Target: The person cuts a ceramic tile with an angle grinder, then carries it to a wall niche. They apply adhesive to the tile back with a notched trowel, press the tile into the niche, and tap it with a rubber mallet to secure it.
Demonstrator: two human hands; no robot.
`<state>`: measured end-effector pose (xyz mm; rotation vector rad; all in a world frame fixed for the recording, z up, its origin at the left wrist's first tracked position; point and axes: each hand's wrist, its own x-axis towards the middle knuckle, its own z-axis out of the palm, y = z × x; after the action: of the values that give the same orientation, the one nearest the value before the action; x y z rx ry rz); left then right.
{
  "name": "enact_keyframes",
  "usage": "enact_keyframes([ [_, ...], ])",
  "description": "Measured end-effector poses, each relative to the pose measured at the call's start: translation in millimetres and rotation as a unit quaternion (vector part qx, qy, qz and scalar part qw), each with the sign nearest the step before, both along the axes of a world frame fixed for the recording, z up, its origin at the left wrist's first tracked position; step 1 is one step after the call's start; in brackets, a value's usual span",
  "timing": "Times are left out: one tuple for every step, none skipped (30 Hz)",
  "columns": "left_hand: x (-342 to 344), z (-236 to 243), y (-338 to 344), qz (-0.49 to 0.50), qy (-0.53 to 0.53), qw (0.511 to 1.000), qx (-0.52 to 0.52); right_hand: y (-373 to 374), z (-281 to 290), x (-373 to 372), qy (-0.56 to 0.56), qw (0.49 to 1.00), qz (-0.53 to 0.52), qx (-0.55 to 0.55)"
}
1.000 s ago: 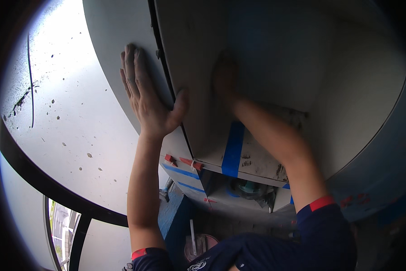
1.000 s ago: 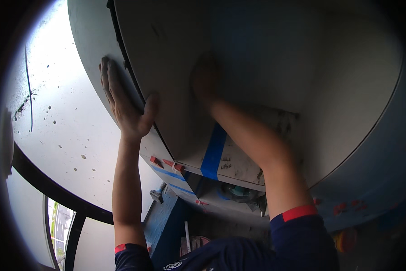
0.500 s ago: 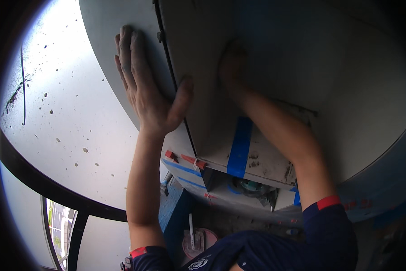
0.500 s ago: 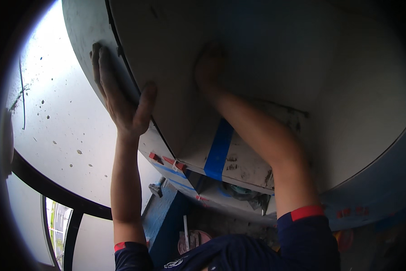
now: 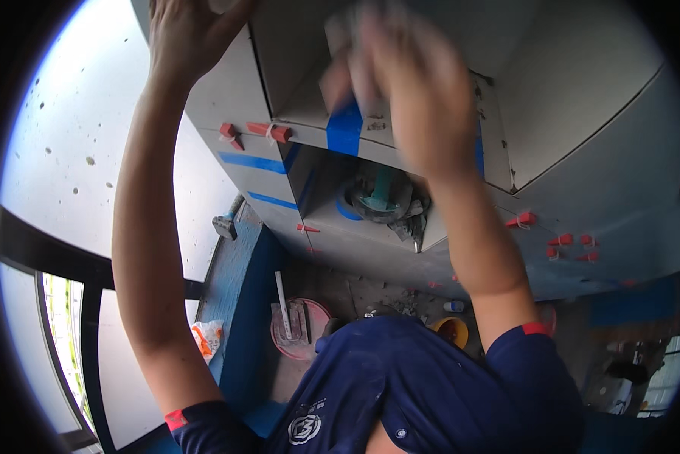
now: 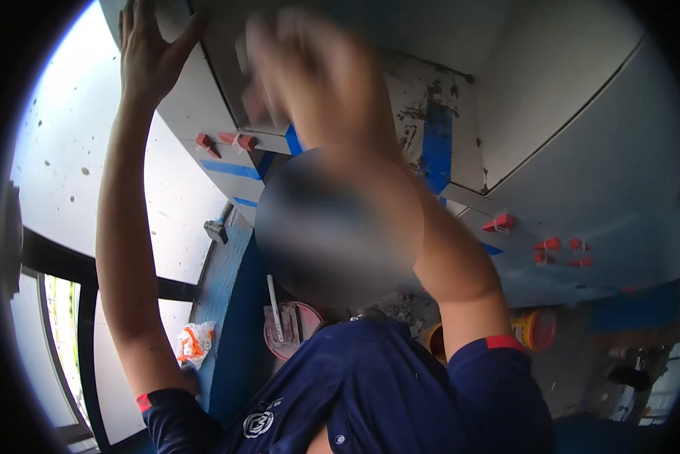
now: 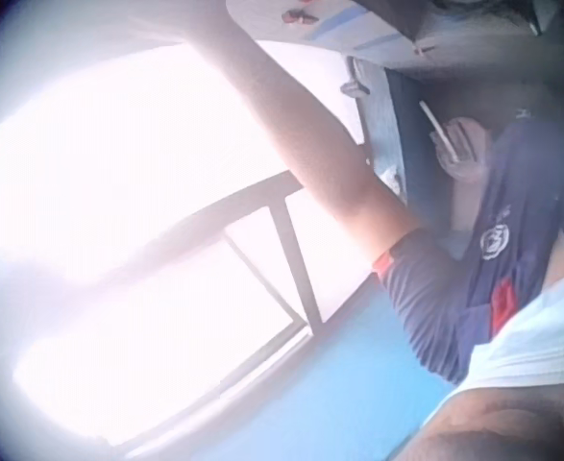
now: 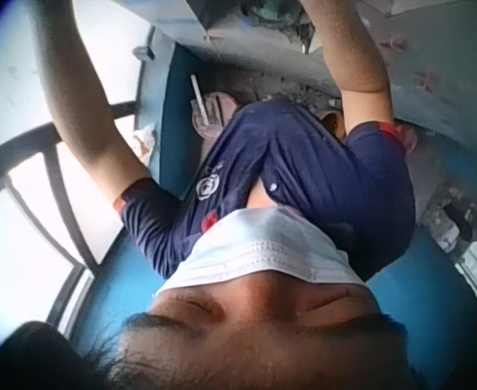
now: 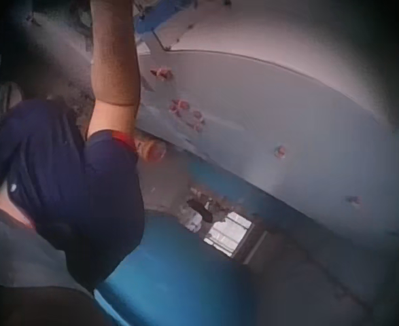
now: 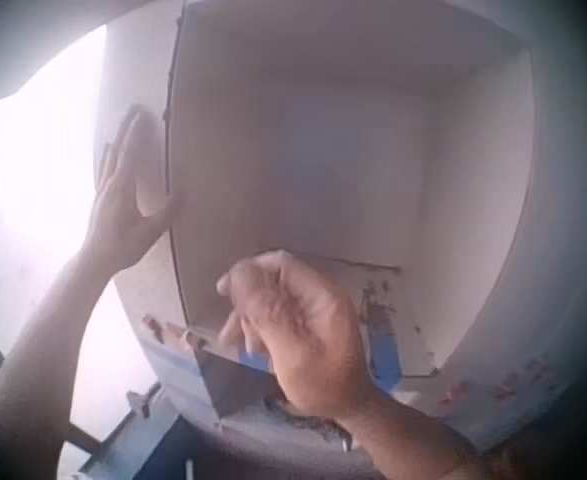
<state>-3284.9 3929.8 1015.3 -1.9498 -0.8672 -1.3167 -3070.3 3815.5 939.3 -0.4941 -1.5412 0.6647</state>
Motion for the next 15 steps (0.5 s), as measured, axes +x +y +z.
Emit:
enact_keyframes([
  [0.7,-2.2,0.3,0.003,-0.006,1.000,-0.027,-51.3,-27.4,-10.3,-0.080,0.990,-0.077,-0.089],
  [13.8,7.1,-6.7,0.030,-0.002,0.996,-0.081,-70.8,-81.8,0.2,-0.112,0.989,-0.082,-0.054],
  [27.0,9.3,-13.4,0.041,0.000,0.997,-0.069,-90.8,-135.8,1.4,-0.169,0.972,-0.121,-0.115],
  [35.8,8.1,-13.4,0.051,0.003,0.997,-0.059,-104.0,-181.4,8.6,-0.232,0.941,-0.129,-0.211],
  [25.2,11.1,7.8,-0.005,0.025,1.000,0.009,-111.8,-237.5,18.6,-0.262,0.907,-0.153,-0.293],
  [28.0,6.3,6.0,0.028,0.013,1.000,0.008,-120.6,-292.7,31.1,-0.289,0.861,-0.180,-0.378],
  [35.3,2.9,3.5,0.056,-0.001,0.998,0.007,-135.0,-342.2,43.0,-0.289,0.854,-0.219,-0.374],
  [41.8,-0.1,4.0,0.087,-0.010,0.996,0.008,-143.0,-372.5,51.4,-0.286,0.847,-0.254,-0.370],
  [35.1,-2.0,10.1,0.087,0.007,0.996,0.026,-138.1,-378.6,55.4,-0.311,0.846,-0.280,-0.329],
  [19.6,-3.4,19.7,0.080,0.022,0.996,0.043,-136.5,-383.3,58.4,-0.334,0.840,-0.311,-0.291],
  [5.6,-2.6,27.6,0.073,0.040,0.995,0.061,-128.1,-383.3,60.5,-0.316,0.846,-0.315,-0.292],
  [0.9,-2.0,38.1,0.072,0.057,0.990,0.106,-121.0,-383.0,65.2,-0.299,0.849,-0.322,-0.294],
  [4.0,-4.6,36.2,0.058,0.051,0.993,0.083,-114.2,-379.2,72.2,-0.284,0.849,-0.333,-0.296],
  [5.8,-7.3,32.1,0.045,0.046,0.996,0.060,-106.7,-375.0,79.1,-0.270,0.850,-0.317,-0.324],
  [14.1,-8.8,33.1,0.040,0.048,0.996,0.060,-99.1,-383.7,89.6,-0.192,0.871,-0.279,-0.357],
])
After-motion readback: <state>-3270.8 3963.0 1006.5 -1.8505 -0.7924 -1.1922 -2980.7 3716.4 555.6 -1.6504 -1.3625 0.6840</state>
